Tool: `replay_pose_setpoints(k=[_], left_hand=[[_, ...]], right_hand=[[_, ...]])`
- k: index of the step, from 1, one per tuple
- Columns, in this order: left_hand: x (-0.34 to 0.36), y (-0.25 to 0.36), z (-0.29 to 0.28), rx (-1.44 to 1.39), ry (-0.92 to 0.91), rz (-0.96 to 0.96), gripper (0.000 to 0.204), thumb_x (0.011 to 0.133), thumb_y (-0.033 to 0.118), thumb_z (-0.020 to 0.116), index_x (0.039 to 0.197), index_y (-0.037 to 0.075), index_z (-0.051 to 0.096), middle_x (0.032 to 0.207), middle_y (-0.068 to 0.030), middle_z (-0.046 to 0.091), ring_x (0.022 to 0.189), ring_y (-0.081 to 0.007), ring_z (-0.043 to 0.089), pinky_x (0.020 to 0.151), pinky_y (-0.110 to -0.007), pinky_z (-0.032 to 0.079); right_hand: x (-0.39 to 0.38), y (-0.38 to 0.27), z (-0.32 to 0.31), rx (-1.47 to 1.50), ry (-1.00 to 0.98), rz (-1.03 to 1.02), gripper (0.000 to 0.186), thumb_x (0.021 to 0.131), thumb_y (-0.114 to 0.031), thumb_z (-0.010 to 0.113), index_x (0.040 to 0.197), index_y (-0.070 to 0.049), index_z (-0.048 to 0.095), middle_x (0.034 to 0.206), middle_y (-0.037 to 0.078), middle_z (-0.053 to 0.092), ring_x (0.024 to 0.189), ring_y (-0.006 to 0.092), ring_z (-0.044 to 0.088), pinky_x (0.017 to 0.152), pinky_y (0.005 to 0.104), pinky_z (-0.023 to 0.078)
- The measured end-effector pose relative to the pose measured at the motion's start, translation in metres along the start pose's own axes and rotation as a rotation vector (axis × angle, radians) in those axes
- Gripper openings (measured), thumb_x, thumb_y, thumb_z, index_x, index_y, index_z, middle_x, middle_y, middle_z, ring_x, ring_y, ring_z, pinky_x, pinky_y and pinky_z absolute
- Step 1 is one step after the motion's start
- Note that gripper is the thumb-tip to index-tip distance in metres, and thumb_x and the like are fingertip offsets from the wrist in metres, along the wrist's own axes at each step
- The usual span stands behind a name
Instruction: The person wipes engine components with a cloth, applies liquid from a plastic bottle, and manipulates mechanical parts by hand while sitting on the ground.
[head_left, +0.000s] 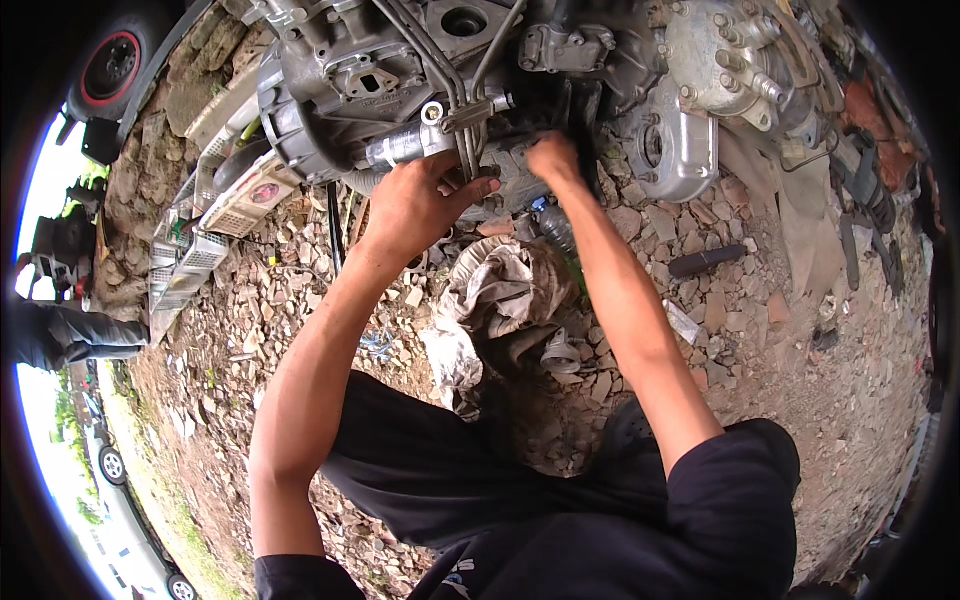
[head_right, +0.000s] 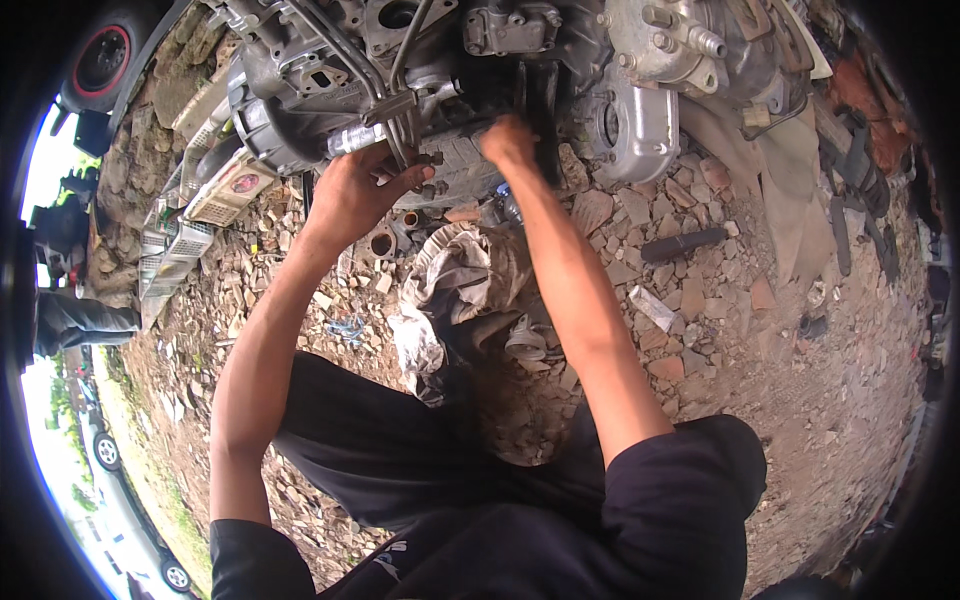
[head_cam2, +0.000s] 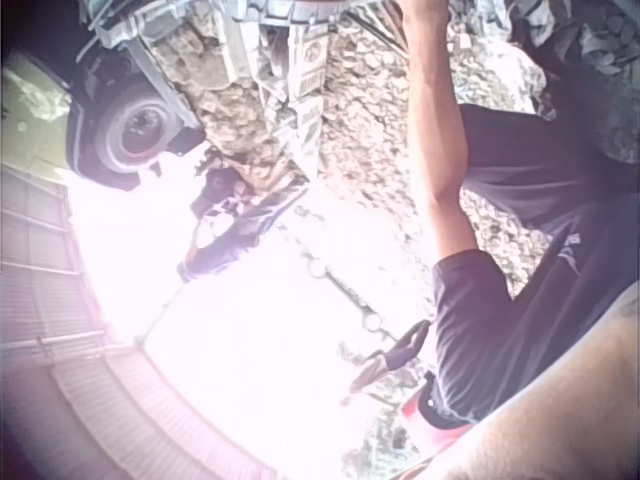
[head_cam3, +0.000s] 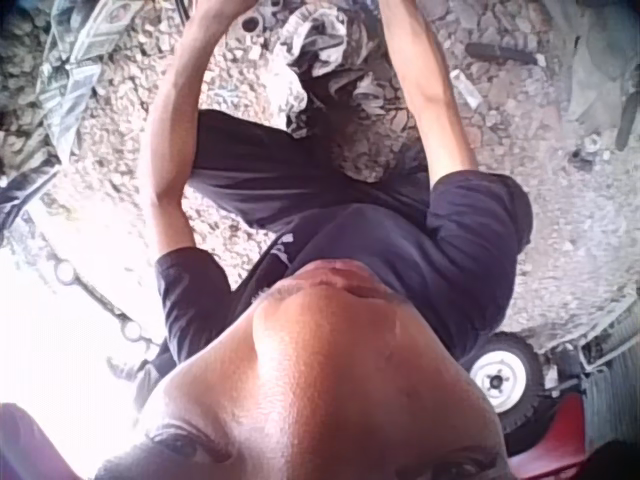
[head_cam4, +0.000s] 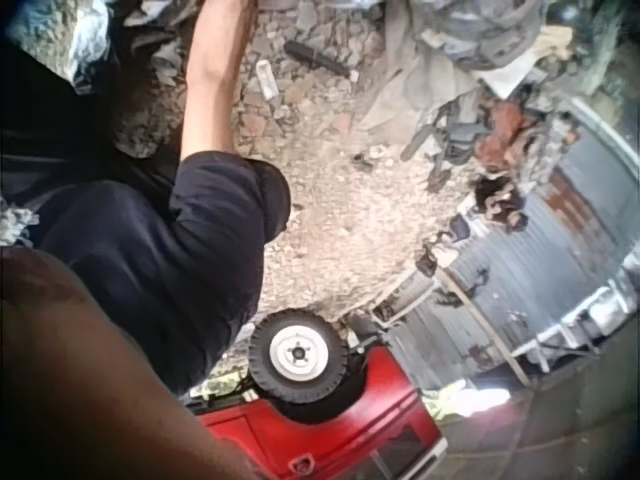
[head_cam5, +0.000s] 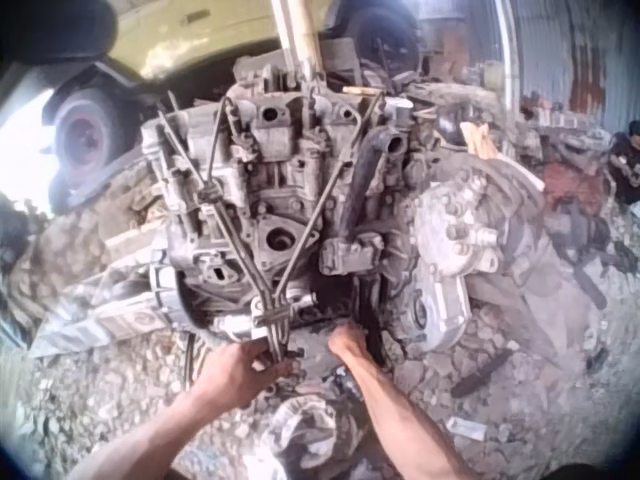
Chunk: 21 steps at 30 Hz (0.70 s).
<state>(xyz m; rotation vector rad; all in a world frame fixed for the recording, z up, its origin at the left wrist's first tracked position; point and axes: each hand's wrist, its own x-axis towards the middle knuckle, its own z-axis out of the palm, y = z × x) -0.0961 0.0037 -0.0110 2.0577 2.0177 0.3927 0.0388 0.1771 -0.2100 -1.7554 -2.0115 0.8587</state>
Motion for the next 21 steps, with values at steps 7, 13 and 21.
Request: replay_pose_setpoints(k=[7,13,21], left_hand=[[-0.003,0.004,-0.002,0.05,-0.006,-0.027,0.052,0.079,0.055,0.069,0.1,0.008,0.071,0.082,-0.011,0.072,0.08,-0.0274,0.07,0.075,-0.04,0.055],[-0.002,0.004,-0.004,0.004,-0.02,0.002,0.05,0.08,0.055,0.068,0.103,0.01,0.071,0.081,-0.0085,0.072,0.08,-0.0271,0.07,0.074,-0.04,0.054],[-0.003,-0.004,0.0,-0.014,-0.002,0.023,0.047,0.081,0.052,0.069,0.104,0.011,0.07,0.082,-0.0094,0.072,0.08,-0.0272,0.07,0.074,-0.04,0.054]], right_hand=[[-0.027,-0.006,0.013,0.174,0.064,-0.164,0.034,0.086,-0.024,0.052,0.108,-0.002,0.065,0.105,0.024,0.066,0.101,0.0387,0.063,0.089,0.0436,0.05],[-0.037,-0.004,-0.019,0.006,0.038,0.011,0.041,0.079,-0.021,0.056,0.112,0.003,0.062,0.115,0.027,0.062,0.111,0.0393,0.058,0.094,0.0432,0.049],[0.007,-0.028,-0.027,-0.132,-0.216,-0.084,0.051,0.076,-0.027,0.06,0.119,0.0,0.061,0.124,0.026,0.058,0.118,0.0342,0.057,0.097,0.0383,0.048]])
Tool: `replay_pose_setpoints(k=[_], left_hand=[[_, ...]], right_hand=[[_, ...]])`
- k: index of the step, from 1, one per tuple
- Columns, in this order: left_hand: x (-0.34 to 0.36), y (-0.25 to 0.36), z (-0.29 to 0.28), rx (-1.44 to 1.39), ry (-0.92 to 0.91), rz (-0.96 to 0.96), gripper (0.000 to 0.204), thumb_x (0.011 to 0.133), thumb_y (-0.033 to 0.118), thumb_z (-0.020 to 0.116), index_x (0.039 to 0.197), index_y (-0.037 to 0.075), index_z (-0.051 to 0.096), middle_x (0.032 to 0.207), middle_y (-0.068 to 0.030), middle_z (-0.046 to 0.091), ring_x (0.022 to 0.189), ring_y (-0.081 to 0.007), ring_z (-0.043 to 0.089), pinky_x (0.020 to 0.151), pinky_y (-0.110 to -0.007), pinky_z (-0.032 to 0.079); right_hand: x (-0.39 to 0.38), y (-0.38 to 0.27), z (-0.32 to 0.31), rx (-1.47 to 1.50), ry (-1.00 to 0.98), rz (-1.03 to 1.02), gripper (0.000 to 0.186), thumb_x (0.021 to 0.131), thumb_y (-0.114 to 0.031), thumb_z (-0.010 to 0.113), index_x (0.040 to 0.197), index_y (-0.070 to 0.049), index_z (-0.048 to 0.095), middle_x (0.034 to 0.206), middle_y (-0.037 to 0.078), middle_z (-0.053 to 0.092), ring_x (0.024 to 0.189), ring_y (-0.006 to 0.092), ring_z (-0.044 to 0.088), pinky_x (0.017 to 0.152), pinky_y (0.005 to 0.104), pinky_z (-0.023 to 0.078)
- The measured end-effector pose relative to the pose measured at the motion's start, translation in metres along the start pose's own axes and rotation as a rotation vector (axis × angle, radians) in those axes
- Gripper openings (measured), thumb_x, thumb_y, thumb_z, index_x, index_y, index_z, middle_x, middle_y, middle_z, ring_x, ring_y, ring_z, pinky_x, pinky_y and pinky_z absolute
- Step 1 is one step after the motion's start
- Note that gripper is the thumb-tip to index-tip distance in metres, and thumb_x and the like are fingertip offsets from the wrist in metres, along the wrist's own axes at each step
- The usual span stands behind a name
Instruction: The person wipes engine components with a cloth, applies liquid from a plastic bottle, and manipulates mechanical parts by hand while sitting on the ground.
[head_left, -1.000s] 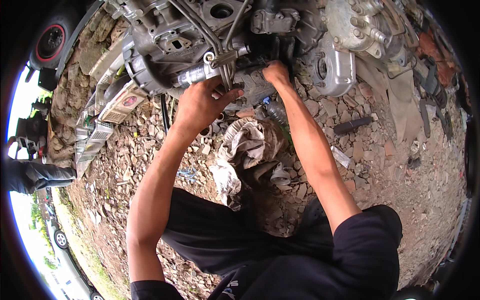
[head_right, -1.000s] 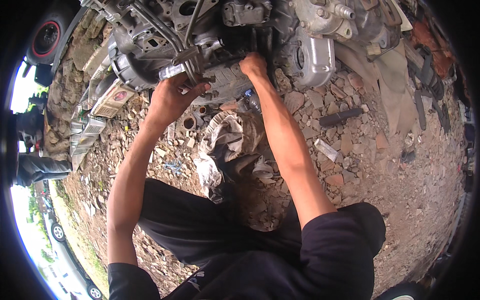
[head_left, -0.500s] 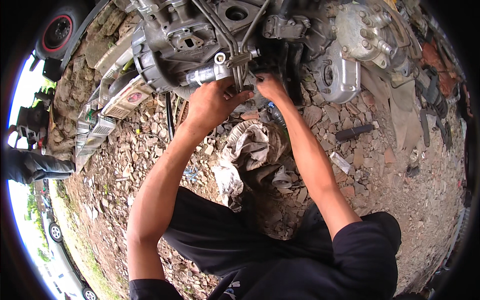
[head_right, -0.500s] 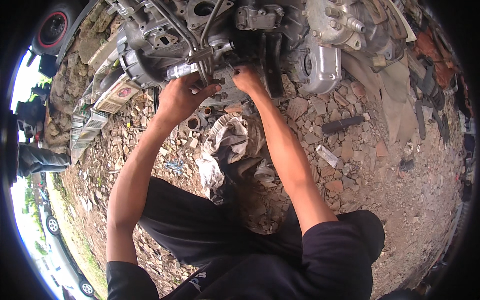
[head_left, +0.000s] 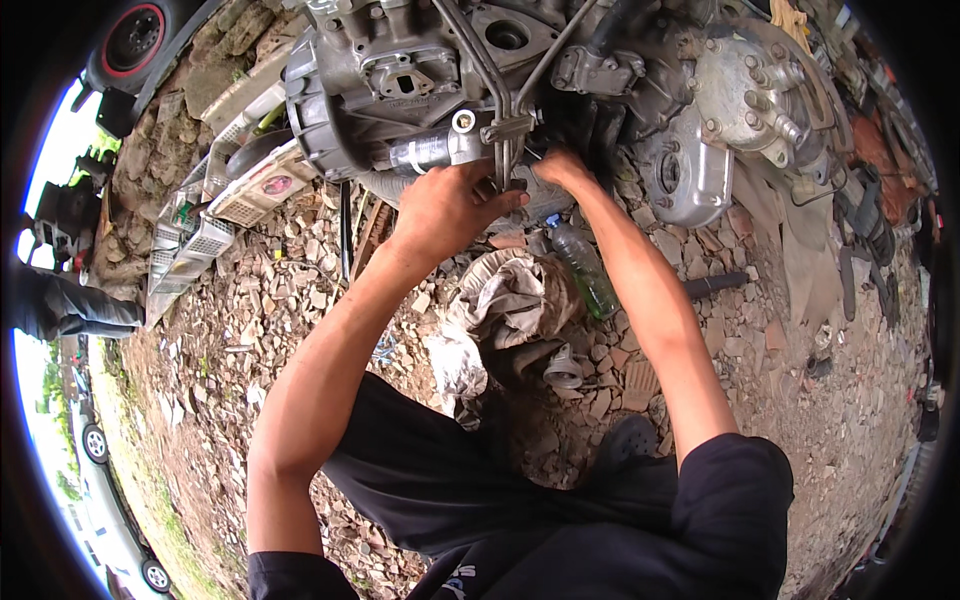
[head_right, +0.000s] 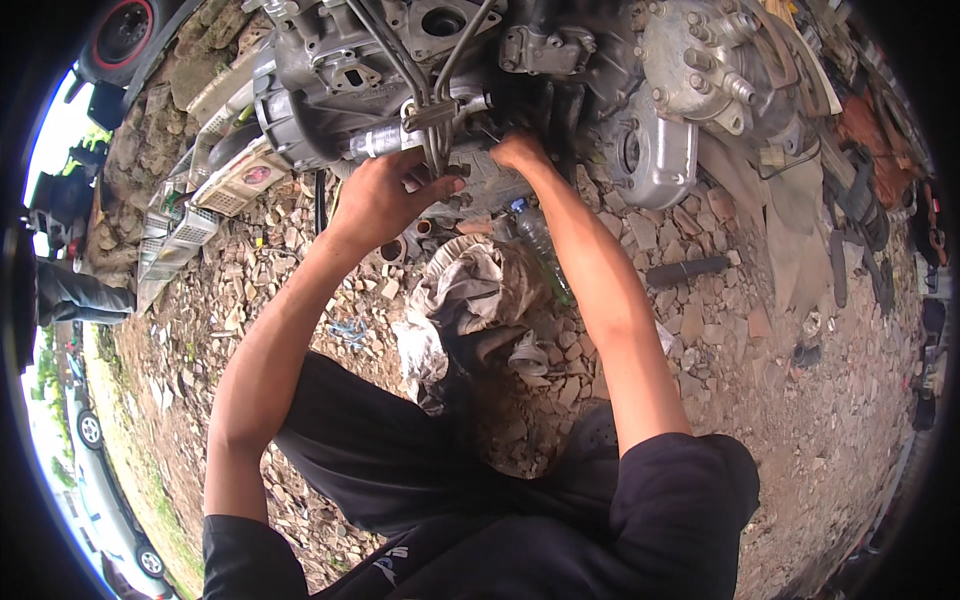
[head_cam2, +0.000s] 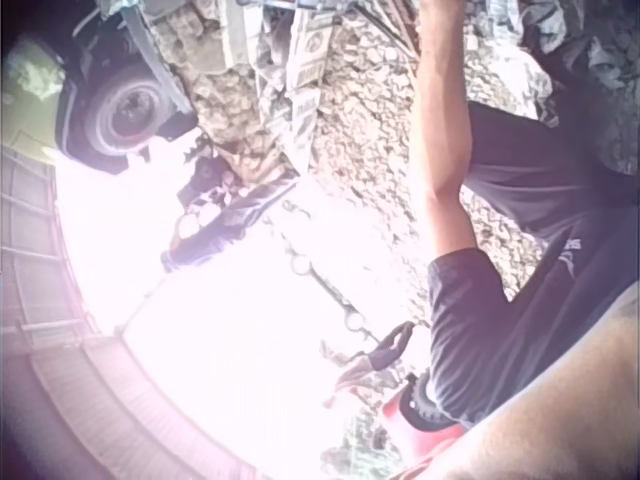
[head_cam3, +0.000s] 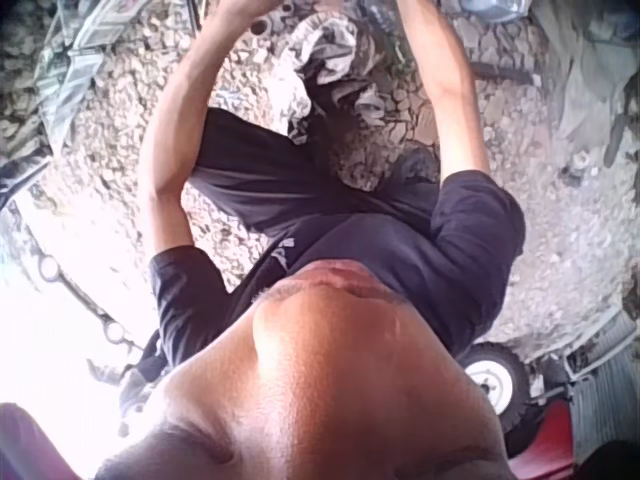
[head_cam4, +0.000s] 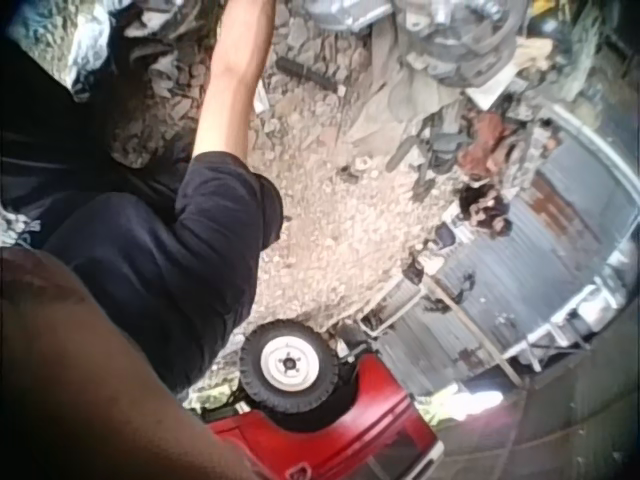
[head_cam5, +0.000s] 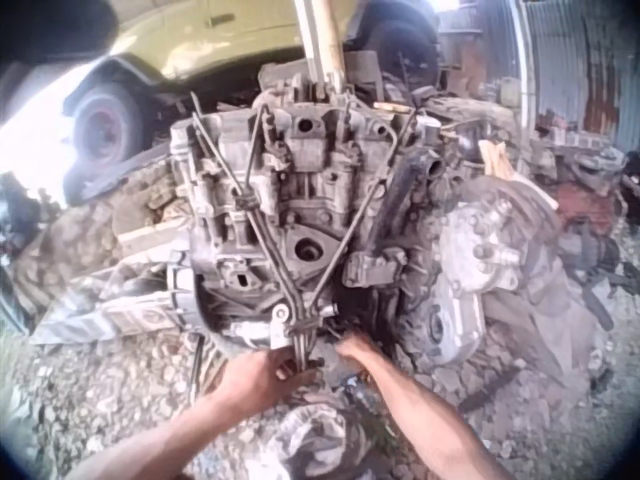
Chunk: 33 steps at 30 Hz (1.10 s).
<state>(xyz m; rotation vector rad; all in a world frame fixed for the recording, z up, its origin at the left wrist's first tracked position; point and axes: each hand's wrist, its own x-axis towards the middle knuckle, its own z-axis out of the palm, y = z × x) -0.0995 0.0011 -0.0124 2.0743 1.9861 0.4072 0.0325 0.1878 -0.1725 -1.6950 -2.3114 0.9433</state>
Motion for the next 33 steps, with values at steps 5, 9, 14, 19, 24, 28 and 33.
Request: replay_pose_setpoints(k=[5,9,14,19,24,28,33], left_hand=[[0.0,0.005,-0.002,-0.018,-0.002,-0.01,0.048,0.081,0.051,0.069,0.102,0.008,0.07,0.082,-0.0111,0.072,0.08,-0.0284,0.069,0.074,-0.04,0.054],[0.001,0.001,0.002,-0.023,0.01,-0.015,0.053,0.08,0.054,0.07,0.099,0.004,0.07,0.083,-0.0131,0.072,0.08,-0.0292,0.07,0.074,-0.04,0.054],[0.012,0.008,0.008,-0.046,0.017,0.042,0.054,0.079,0.055,0.07,0.099,0.004,0.07,0.082,-0.0132,0.071,0.079,-0.0301,0.07,0.073,-0.041,0.054],[0.001,-0.001,0.002,0.025,0.009,-0.016,0.056,0.079,0.056,0.069,0.099,0.004,0.07,0.08,-0.013,0.071,0.078,-0.0306,0.069,0.072,-0.041,0.054],[-0.003,-0.003,-0.003,0.05,0.001,-0.032,0.055,0.079,0.056,0.068,0.098,0.004,0.07,0.08,-0.0127,0.071,0.078,-0.0305,0.069,0.072,-0.041,0.054],[-0.003,0.0,-0.005,0.036,-0.004,-0.021,0.056,0.08,0.056,0.068,0.098,0.004,0.07,0.081,-0.0129,0.071,0.079,-0.0302,0.07,0.072,-0.041,0.054],[0.003,0.0,0.004,0.004,0.006,-0.005,0.052,0.081,0.054,0.068,0.099,0.005,0.07,0.084,-0.0129,0.072,0.08,-0.0288,0.07,0.073,-0.04,0.053]], right_hand=[[0.046,0.019,0.014,0.099,-0.236,0.173,0.02,0.074,-0.022,0.055,0.065,-0.005,0.053,0.064,0.007,0.056,0.05,0.0175,0.048,0.047,0.0352,0.039],[0.049,0.018,0.015,-0.042,-0.229,0.086,0.019,0.075,-0.022,0.055,0.07,-0.006,0.064,0.065,0.009,0.062,0.058,0.0189,0.058,0.053,0.0352,0.045],[0.05,0.051,0.01,0.147,-0.225,0.03,0.023,0.076,-0.022,0.053,0.083,-0.007,0.069,0.072,0.009,0.063,0.059,0.0193,0.057,0.054,0.0367,0.046],[0.008,0.015,0.011,0.049,-0.13,-0.035,0.031,0.082,-0.02,0.054,0.105,-0.007,0.07,0.097,0.016,0.067,0.083,0.0258,0.066,0.07,0.0401,0.053],[0.014,0.023,0.033,-0.309,0.055,-0.131,0.033,0.085,-0.017,0.054,0.111,-0.002,0.067,0.113,0.023,0.065,0.104,0.032,0.065,0.085,0.0419,0.054],[0.019,0.029,0.045,-0.046,0.193,0.002,0.023,0.082,-0.015,0.054,0.087,0.001,0.069,0.101,0.021,0.068,0.091,0.0331,0.068,0.085,0.04,0.054],[-0.004,0.006,0.054,0.167,0.589,0.201,0.022,0.077,-0.016,0.062,0.087,0.002,0.069,0.099,0.026,0.067,0.095,0.0359,0.067,0.085,0.0388,0.054]])
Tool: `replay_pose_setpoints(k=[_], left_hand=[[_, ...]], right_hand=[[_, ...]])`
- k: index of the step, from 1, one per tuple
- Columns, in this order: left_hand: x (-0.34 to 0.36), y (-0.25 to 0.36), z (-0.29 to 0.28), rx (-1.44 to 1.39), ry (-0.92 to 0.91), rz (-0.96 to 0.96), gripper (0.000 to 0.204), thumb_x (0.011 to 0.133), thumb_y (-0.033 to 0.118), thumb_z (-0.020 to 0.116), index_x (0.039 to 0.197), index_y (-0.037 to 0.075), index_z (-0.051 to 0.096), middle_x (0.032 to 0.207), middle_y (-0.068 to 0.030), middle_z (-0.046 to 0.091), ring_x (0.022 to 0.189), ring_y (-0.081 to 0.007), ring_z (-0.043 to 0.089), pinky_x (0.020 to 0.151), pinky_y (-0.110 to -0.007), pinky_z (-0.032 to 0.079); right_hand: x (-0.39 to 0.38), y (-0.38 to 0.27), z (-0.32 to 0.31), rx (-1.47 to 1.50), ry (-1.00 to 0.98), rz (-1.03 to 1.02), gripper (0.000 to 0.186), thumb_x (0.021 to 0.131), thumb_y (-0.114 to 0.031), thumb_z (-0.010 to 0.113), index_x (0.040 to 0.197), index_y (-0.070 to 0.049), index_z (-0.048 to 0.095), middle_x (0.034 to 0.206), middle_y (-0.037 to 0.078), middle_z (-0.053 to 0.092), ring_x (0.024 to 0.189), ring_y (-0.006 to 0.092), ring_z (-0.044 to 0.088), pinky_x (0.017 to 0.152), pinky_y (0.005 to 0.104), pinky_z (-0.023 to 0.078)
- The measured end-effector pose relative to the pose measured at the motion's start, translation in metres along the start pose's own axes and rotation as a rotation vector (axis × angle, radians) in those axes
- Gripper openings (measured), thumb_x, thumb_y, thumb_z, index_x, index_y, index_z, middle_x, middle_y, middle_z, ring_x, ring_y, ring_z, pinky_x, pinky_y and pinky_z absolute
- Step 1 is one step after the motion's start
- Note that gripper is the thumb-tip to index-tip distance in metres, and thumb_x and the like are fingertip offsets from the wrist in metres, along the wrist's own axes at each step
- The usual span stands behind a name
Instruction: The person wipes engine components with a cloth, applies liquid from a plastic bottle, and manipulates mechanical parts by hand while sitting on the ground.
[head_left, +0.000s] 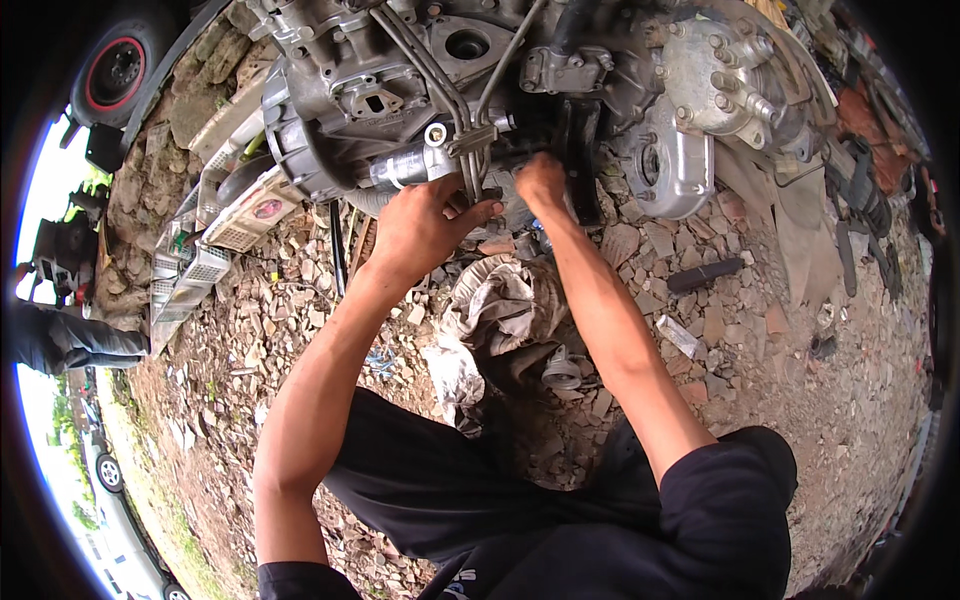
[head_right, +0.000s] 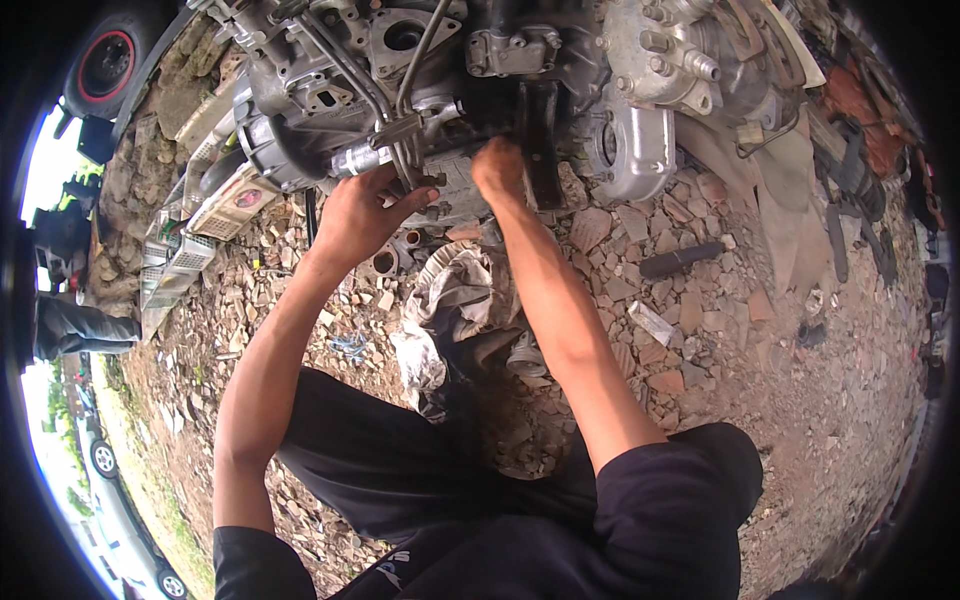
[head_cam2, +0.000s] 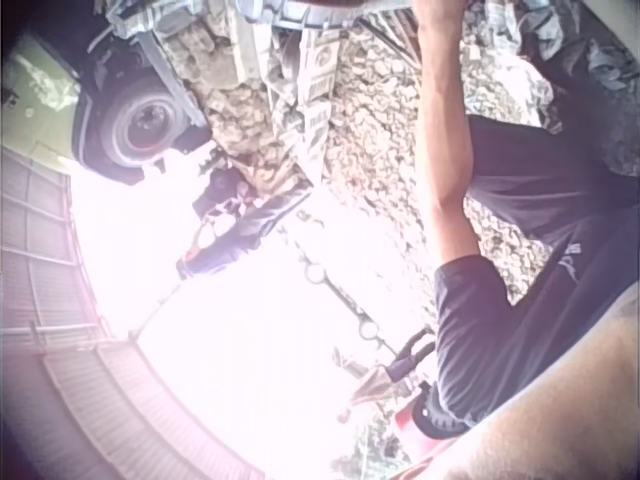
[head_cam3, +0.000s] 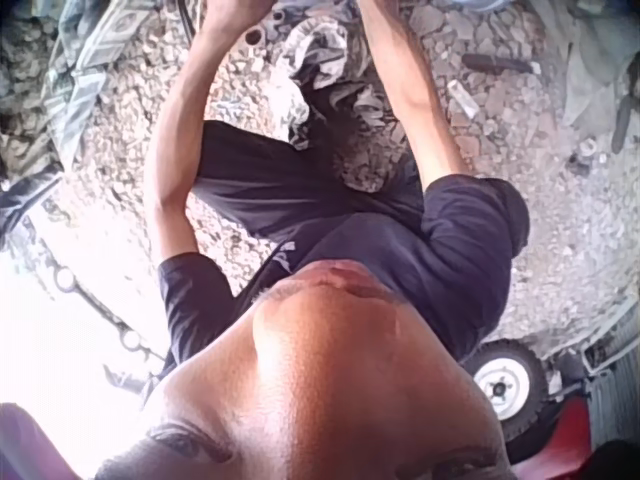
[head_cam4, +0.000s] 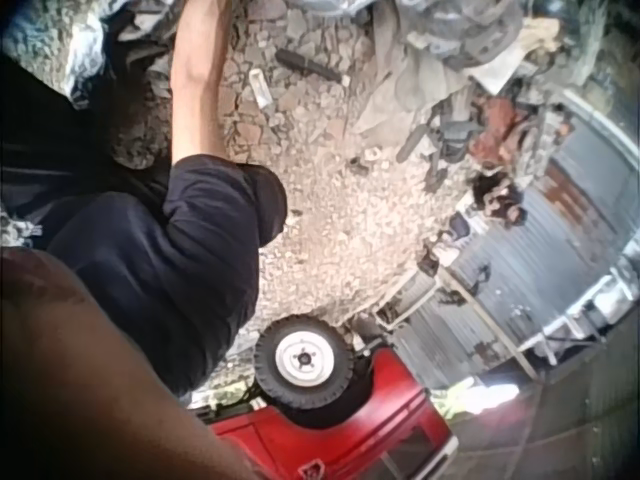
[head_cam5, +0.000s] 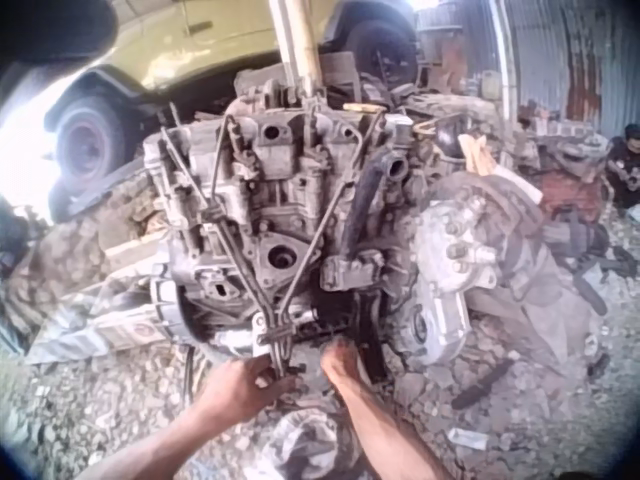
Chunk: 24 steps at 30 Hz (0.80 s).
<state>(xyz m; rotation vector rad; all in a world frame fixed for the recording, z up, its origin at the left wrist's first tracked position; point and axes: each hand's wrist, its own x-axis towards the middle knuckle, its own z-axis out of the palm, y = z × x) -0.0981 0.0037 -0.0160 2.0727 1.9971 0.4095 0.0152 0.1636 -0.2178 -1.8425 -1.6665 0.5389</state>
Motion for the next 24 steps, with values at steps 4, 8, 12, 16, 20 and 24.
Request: replay_pose_setpoints(k=[4,8,12,16,20,24], left_hand=[[0.001,-0.004,0.004,-0.01,0.0,0.0,0.052,0.081,0.054,0.068,0.099,0.005,0.07,0.084,-0.0134,0.072,0.08,-0.0294,0.07,0.073,-0.04,0.053],[0.005,0.006,0.0,-0.043,-0.024,0.035,0.044,0.083,0.048,0.07,0.103,0.009,0.071,0.087,-0.0129,0.072,0.082,-0.0258,0.07,0.073,-0.038,0.052],[-0.003,0.001,-0.002,0.016,-0.025,-0.041,0.046,0.082,0.05,0.07,0.102,0.009,0.071,0.085,-0.0134,0.072,0.08,-0.0274,0.069,0.073,-0.038,0.052],[-0.001,-0.001,0.0,-0.028,0.014,0.018,0.055,0.08,0.056,0.068,0.096,0.003,0.07,0.081,-0.0147,0.071,0.079,-0.0316,0.069,0.073,-0.042,0.053],[-0.002,-0.003,0.002,-0.031,0.029,0.041,0.055,0.081,0.055,0.067,0.097,0.003,0.069,0.08,-0.0139,0.071,0.079,-0.032,0.069,0.073,-0.042,0.054],[-0.002,0.003,-0.002,-0.011,0.004,0.012,0.055,0.081,0.055,0.067,0.099,0.003,0.069,0.082,-0.0141,0.071,0.08,-0.0315,0.069,0.074,-0.042,0.054]], right_hand=[[0.013,0.014,-0.011,0.066,-0.241,-0.107,0.026,0.078,-0.016,0.061,0.097,0.001,0.067,0.102,0.024,0.066,0.098,0.0388,0.064,0.086,0.0423,0.054],[0.015,0.015,0.008,-0.05,-0.074,-0.113,0.022,0.08,-0.014,0.056,0.089,0.002,0.069,0.097,0.024,0.068,0.095,0.0376,0.066,0.085,0.0424,0.054],[0.03,0.017,-0.008,0.108,-0.225,-0.105,0.025,0.077,-0.026,0.064,0.089,-0.006,0.072,0.099,0.014,0.071,0.094,0.0297,0.069,0.083,0.037,0.055],[0.005,-0.005,0.007,-0.329,-0.172,-0.307,0.029,0.076,-0.024,0.065,0.093,-0.001,0.071,0.096,0.02,0.069,0.094,0.0338,0.068,0.08,0.0395,0.056],[0.025,0.015,-0.008,0.062,-0.215,-0.145,0.031,0.076,-0.022,0.066,0.095,0.002,0.069,0.101,0.024,0.067,0.099,0.0377,0.065,0.085,0.0406,0.054],[-0.005,-0.003,0.009,-0.027,-0.106,-0.124,0.033,0.078,-0.021,0.067,0.1,0.004,0.066,0.1,0.023,0.068,0.098,0.0359,0.066,0.086,0.0404,0.053]])
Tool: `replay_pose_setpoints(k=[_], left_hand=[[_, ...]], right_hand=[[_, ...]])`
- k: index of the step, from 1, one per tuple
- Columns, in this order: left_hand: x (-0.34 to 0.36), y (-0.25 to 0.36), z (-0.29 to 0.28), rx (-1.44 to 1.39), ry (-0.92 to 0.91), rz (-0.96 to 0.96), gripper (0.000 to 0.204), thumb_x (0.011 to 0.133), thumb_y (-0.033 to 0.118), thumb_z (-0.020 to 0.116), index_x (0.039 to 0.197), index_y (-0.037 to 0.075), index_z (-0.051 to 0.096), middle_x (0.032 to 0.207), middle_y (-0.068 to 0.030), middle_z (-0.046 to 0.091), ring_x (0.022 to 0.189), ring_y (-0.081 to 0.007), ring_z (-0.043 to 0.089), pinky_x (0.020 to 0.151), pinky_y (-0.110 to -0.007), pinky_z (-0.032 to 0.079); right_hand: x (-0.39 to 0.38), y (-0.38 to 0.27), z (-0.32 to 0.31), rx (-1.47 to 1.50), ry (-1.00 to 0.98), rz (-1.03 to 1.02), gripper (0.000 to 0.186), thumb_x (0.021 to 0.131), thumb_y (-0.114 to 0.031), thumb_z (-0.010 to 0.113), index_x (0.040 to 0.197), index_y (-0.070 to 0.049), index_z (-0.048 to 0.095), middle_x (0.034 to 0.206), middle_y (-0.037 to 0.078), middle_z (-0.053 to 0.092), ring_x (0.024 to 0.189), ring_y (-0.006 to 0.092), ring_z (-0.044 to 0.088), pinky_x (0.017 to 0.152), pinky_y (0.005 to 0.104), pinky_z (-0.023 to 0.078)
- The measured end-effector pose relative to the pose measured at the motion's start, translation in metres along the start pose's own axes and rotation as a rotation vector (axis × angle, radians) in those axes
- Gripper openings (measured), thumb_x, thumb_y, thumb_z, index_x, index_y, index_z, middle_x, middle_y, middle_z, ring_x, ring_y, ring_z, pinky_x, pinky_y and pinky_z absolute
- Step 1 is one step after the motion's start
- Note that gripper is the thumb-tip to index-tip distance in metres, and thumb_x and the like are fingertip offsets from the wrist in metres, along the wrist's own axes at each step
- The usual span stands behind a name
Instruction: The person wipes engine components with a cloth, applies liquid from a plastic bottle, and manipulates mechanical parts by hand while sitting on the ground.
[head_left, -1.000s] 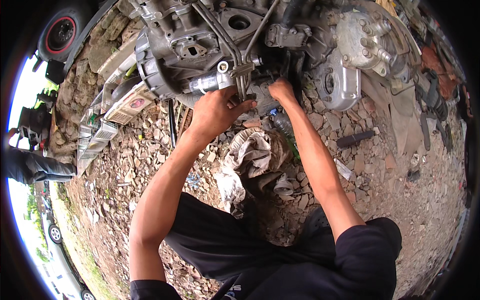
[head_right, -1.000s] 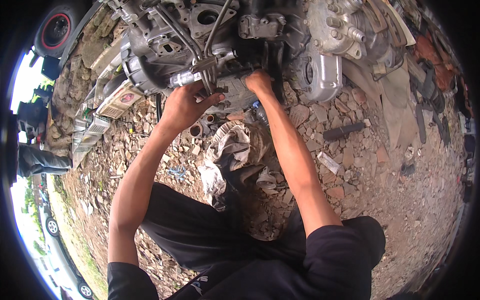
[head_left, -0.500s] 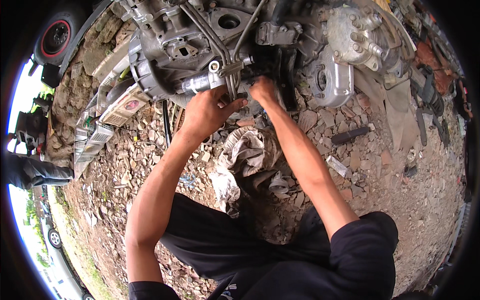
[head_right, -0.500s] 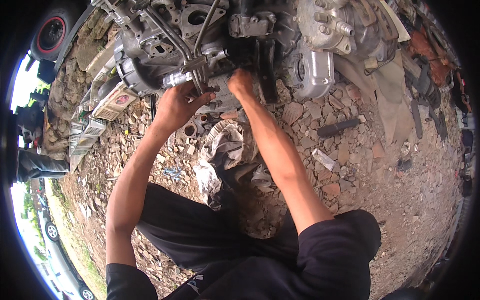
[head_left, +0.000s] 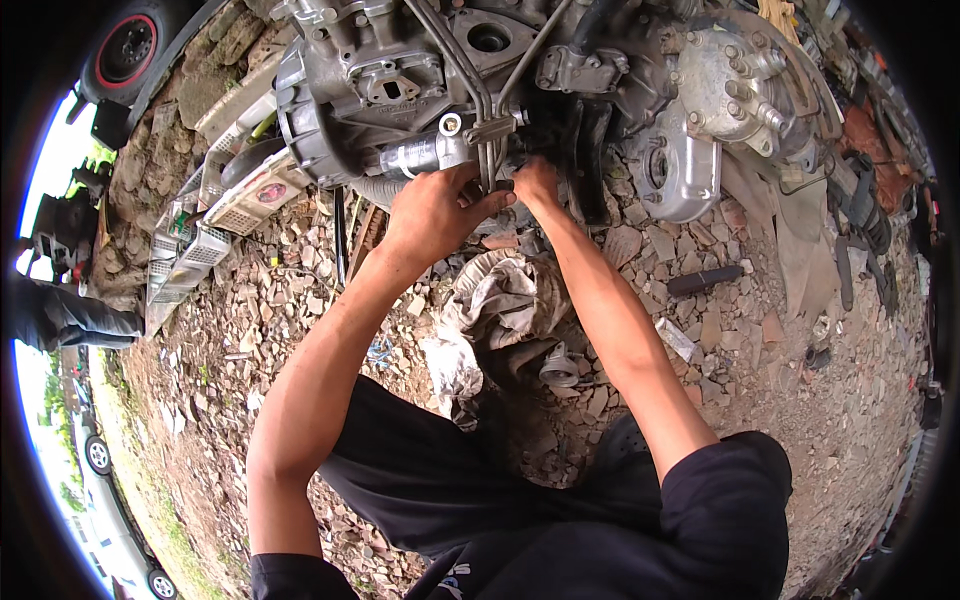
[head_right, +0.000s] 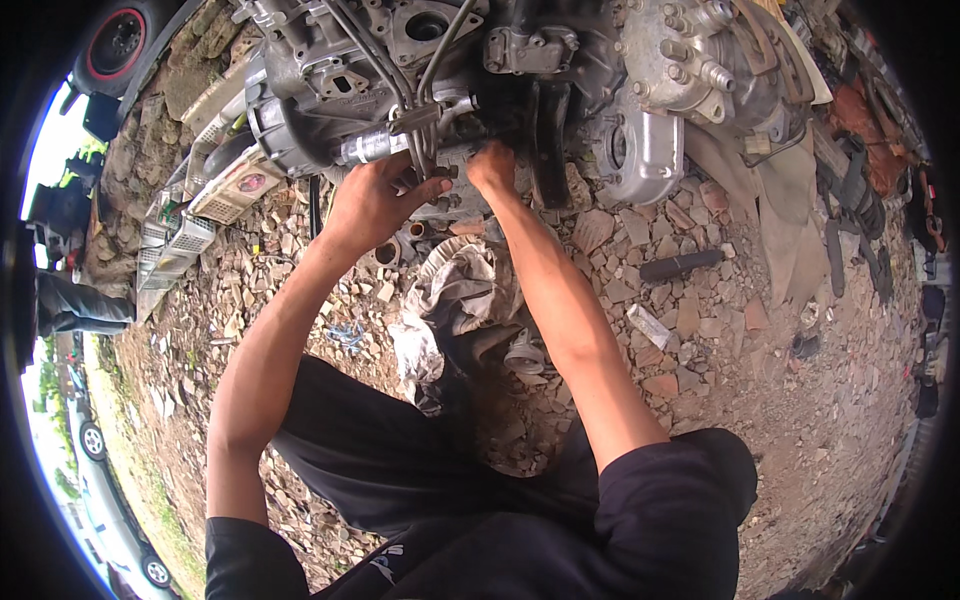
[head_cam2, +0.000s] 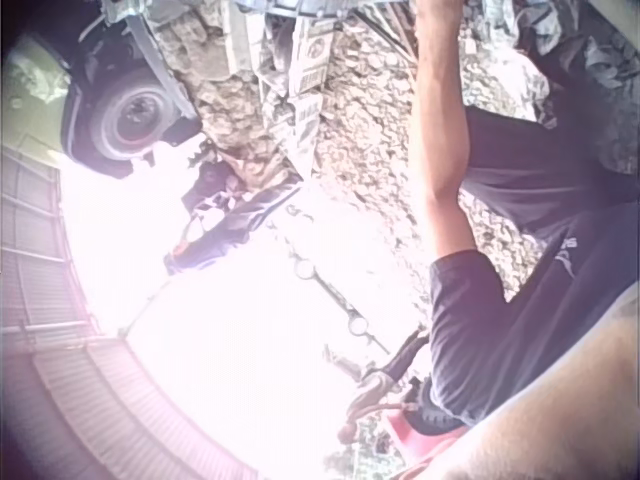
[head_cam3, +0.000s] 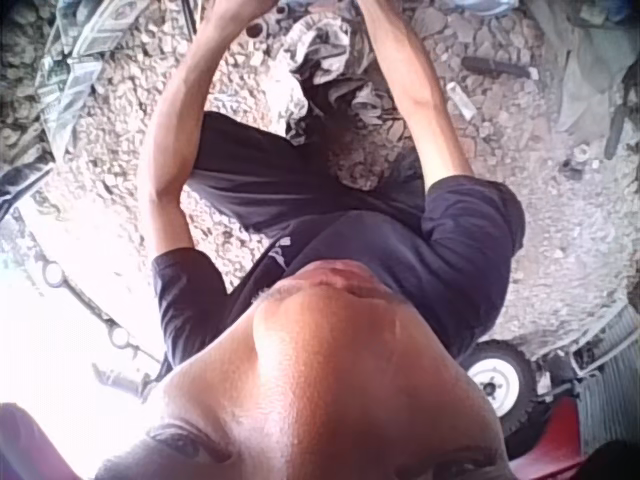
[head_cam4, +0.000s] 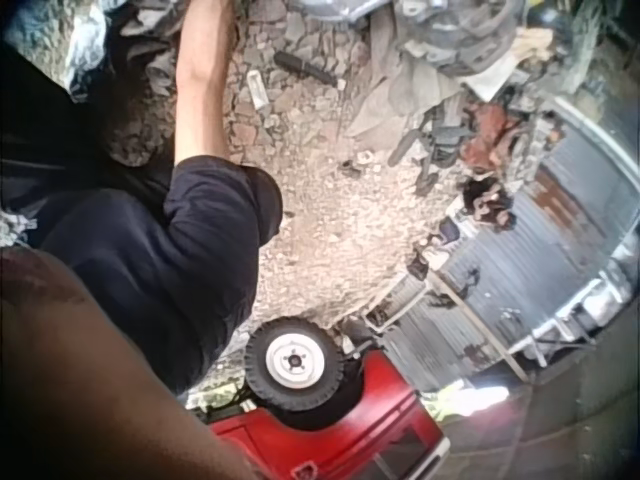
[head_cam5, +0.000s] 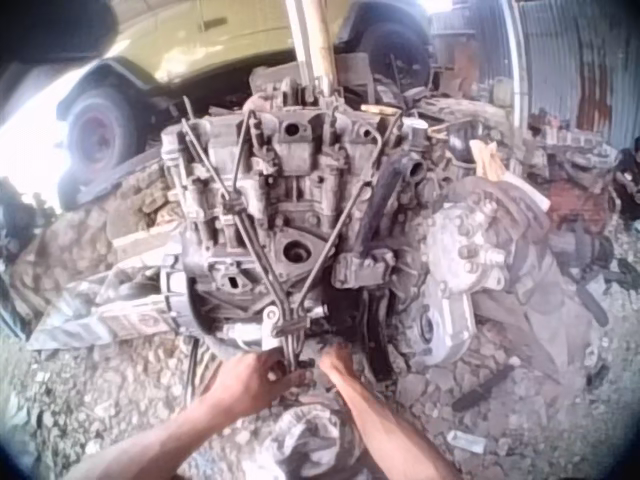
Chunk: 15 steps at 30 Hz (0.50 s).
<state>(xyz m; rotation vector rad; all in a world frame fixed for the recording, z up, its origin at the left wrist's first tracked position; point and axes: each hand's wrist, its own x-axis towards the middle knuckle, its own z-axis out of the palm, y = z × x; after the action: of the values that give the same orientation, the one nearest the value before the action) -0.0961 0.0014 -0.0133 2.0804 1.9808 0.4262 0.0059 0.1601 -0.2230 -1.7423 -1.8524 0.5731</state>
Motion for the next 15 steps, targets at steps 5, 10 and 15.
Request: replay_pose_setpoints(k=[5,10,15], left_hand=[[-0.004,0.002,-0.001,-0.02,-0.008,-0.043,0.055,0.081,0.054,0.068,0.1,0.003,0.069,0.081,-0.0154,0.07,0.079,-0.0312,0.069,0.073,-0.041,0.053],[-0.002,0.004,-0.002,-0.019,-0.014,-0.013,0.054,0.082,0.054,0.067,0.103,0.005,0.068,0.082,-0.0142,0.071,0.081,-0.0317,0.069,0.074,-0.042,0.054],[-0.007,0.0,0.003,0.032,-0.023,-0.079,0.052,0.083,0.054,0.065,0.106,0.009,0.067,0.081,-0.0128,0.07,0.081,-0.0325,0.068,0.075,-0.044,0.053]], right_hand=[[0.015,0.015,-0.025,0.025,-0.072,-0.003,0.026,0.082,-0.019,0.058,0.093,0.003,0.067,0.093,0.025,0.068,0.093,0.043,0.066,0.082,0.0456,0.055],[0.018,0.0,-0.025,-0.279,-0.054,-0.178,0.024,0.087,-0.014,0.052,0.094,0.002,0.069,0.096,0.022,0.069,0.098,0.0382,0.066,0.086,0.0449,0.053],[0.026,-0.028,-0.031,-0.4,-0.206,-0.16,0.024,0.09,-0.012,0.051,0.096,-0.003,0.072,0.099,0.02,0.069,0.095,0.0326,0.068,0.078,0.0424,0.057]])
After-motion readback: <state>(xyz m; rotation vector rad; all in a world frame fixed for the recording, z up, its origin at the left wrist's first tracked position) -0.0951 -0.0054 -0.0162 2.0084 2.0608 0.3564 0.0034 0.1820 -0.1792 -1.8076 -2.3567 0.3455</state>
